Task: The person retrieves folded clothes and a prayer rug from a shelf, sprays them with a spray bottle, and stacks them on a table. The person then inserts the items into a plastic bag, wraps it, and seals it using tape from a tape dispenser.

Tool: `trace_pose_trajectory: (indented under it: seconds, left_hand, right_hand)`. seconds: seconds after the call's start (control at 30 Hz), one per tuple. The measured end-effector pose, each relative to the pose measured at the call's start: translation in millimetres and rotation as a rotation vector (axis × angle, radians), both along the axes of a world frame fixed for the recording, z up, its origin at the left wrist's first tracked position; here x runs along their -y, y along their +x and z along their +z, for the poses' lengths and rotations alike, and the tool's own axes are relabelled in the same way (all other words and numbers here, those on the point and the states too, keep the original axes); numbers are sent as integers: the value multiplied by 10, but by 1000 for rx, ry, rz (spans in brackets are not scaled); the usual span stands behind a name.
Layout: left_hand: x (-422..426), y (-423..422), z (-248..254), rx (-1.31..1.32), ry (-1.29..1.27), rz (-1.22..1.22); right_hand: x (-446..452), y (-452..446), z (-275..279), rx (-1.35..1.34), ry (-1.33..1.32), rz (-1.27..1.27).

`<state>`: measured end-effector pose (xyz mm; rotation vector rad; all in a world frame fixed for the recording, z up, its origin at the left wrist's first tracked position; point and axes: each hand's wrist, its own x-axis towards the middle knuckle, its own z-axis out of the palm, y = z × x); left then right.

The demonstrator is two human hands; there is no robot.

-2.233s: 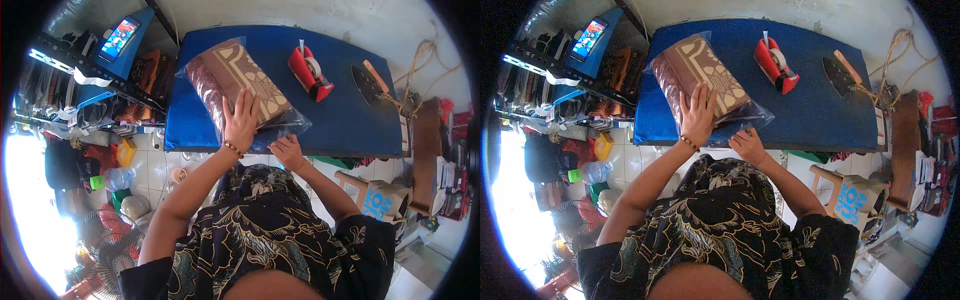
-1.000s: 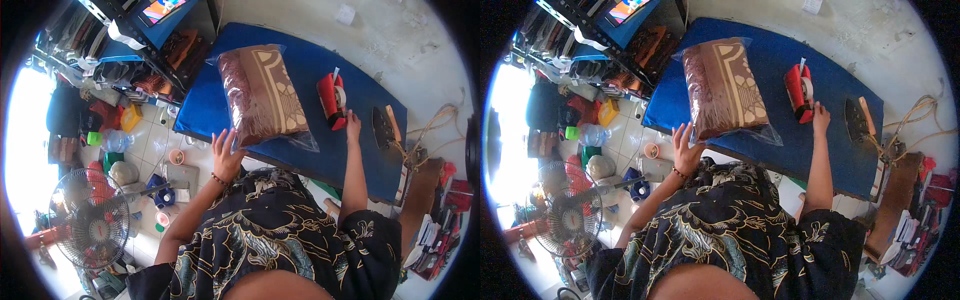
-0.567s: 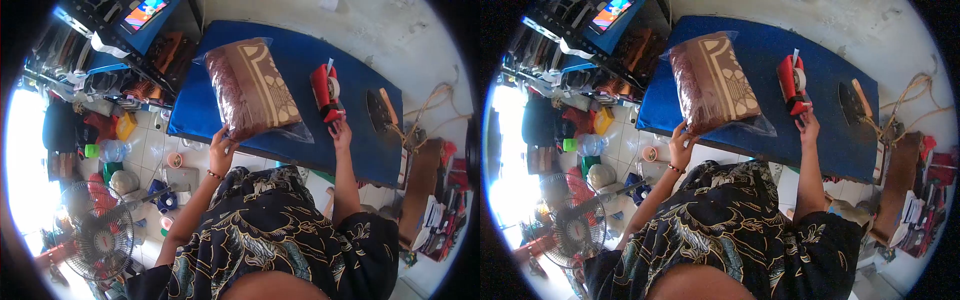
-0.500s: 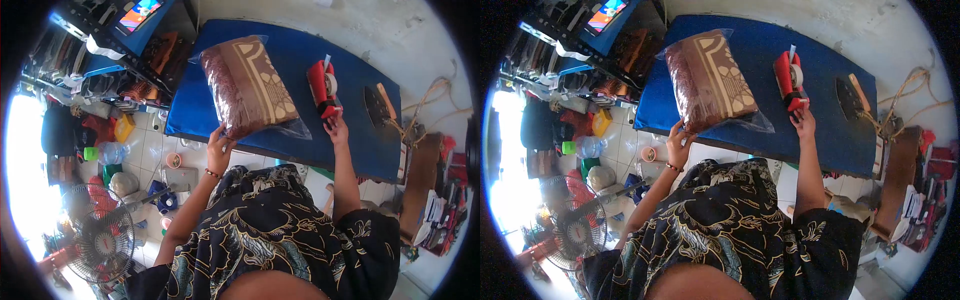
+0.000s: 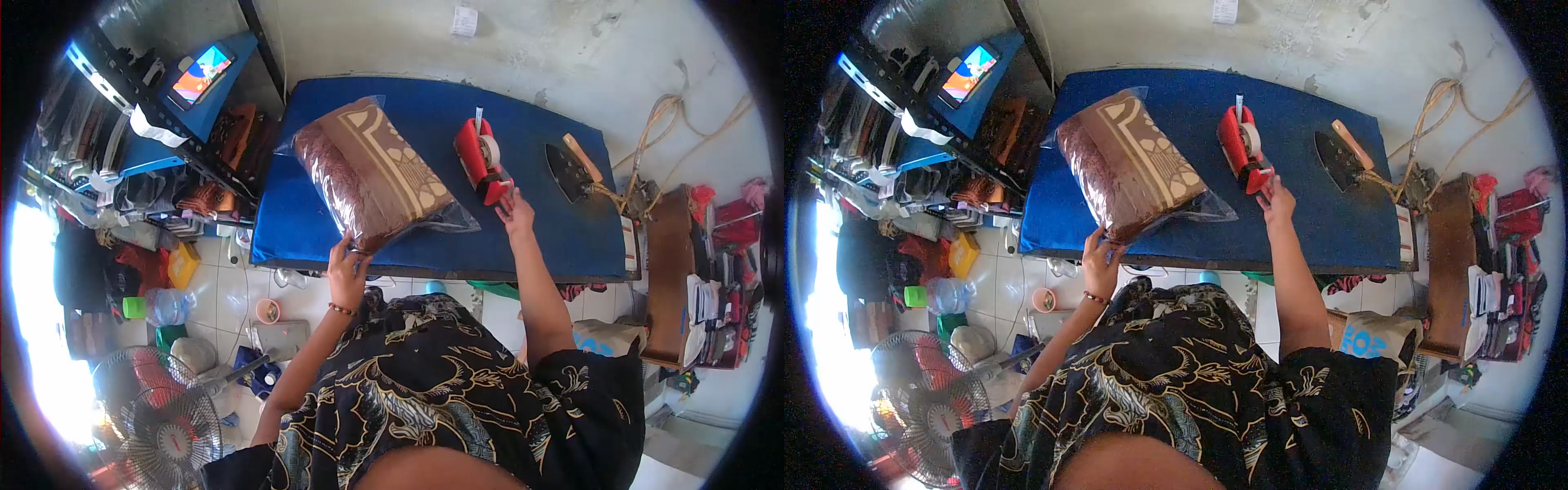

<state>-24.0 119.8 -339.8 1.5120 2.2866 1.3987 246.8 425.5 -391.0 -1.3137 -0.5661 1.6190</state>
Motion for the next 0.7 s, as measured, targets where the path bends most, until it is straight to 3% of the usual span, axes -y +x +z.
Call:
trace_pose_trajectory:
  seconds: [0.13,0.33,0.53,0.63,0.7]
  left_hand:
    - [2,17,36,27,-8,3]
    - [-10,11,19,11,-42,23]
    - [-30,20,34,10,-47,41]
    - [-27,8,32,15,-70,36]
    - [-12,18,85,16,-85,34]
  right_hand:
    - [123,-59,429,28,108,34]
    - [195,-58,8,131,-96,73]
    - [127,-19,-266,12,-132,186]
    - [330,43,-380,149,-8,254]
    - [531,180,-182,247,-47,578]
